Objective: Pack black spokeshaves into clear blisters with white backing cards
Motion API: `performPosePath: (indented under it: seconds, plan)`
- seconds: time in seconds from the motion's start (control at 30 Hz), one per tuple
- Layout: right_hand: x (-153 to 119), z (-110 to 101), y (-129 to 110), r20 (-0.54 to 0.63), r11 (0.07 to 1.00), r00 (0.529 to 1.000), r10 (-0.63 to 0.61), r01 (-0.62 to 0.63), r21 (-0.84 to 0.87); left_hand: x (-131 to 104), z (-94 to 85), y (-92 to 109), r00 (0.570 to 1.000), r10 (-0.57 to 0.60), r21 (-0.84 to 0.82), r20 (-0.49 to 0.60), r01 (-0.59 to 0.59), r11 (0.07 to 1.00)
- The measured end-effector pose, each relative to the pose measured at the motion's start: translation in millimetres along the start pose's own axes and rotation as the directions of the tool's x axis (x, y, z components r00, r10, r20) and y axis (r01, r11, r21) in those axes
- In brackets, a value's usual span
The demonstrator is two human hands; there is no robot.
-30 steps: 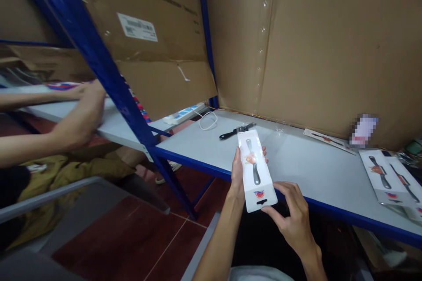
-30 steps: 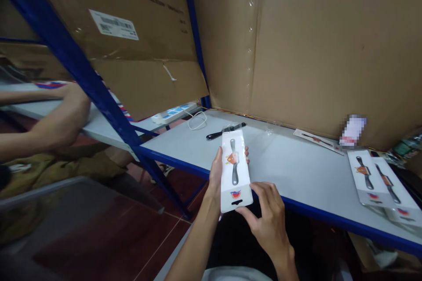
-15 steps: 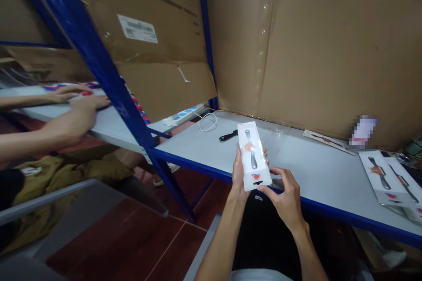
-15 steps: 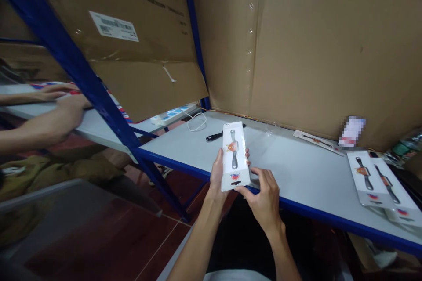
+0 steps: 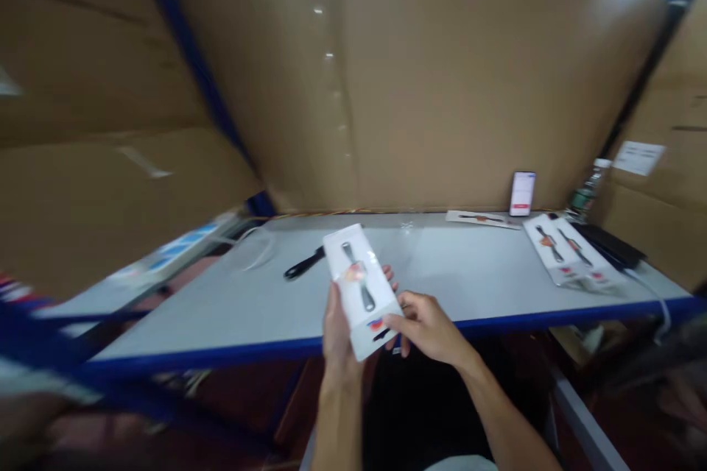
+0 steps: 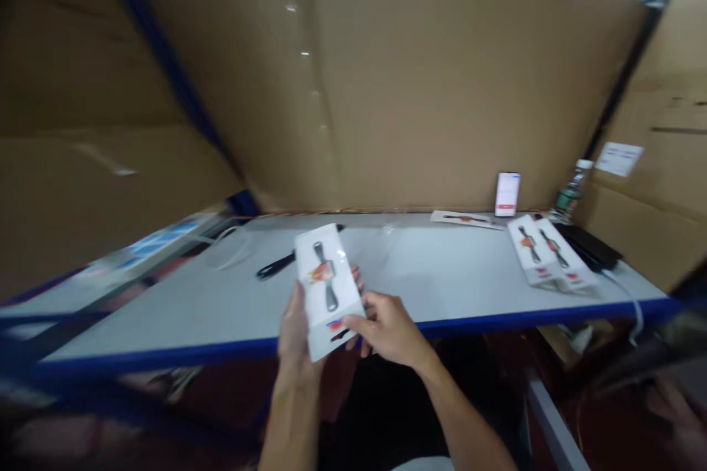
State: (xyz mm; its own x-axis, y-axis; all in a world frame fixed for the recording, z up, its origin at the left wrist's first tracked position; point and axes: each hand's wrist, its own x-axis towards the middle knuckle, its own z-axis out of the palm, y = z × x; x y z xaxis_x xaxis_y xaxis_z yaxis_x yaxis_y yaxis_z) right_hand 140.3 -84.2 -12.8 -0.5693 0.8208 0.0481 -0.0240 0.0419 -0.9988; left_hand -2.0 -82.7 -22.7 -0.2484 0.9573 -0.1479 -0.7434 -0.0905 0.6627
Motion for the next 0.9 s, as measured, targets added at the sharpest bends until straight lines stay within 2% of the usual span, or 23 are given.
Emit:
performPosePath:
  seconds: [0.03,0.13,0.23,0.37,0.5,0.6,0.7,0.8,0.9]
  plan:
    - [3,0,0,0.002,0.999,1.000,0.022,-0.022,0.044,-1,0.1,0,0.999,-0.041,0.043,0.005,0.040,0.998]
    - [6,-3,1,-0.007,0.981,0.997,0.075,-0.073,0.180,-4,2.3,-1,0.996,-0.062,0.186,0.068,0.049,0.981]
    - [-6,-7,-1,-0.054,0.938,0.998,0.027,-0.006,0.347,-7,3.4,-5,0.986,-0.070,0.278,0.153,0.025,0.960]
    - [-44,-21,-10,-0.149,0.891,0.988,-0.039,0.102,0.443,-3,4.1,-10,0.971,0.045,0.282,0.234,-0.112,0.953]
    - [-91,-46,-18,-0.316,0.909,0.949,-0.009,0.139,0.392,2,6.9,-10,0.952,0.108,0.311,0.286,-0.199,0.929]
    - [-117,-70,-20,-0.481,0.943,0.877,0.007,0.154,0.294,0,8.6,-9,0.942,0.123,0.319,0.313,-0.226,0.920]
    - [-123,-103,-19,-0.621,0.987,0.782,-0.048,0.133,0.092,-1,8.9,-10,0.942,0.139,0.324,0.304,-0.239,0.915]
    - [-113,-145,-16,-0.743,0.987,0.655,-0.140,0.034,-0.155,-1,7.6,-11,0.939,0.144,0.328,0.312,-0.249,0.911]
    - [-96,-190,-13,-0.818,0.948,0.556,-0.148,-0.155,-0.277,0,5.8,-12,0.938,0.138,0.332,0.317,-0.246,0.910]
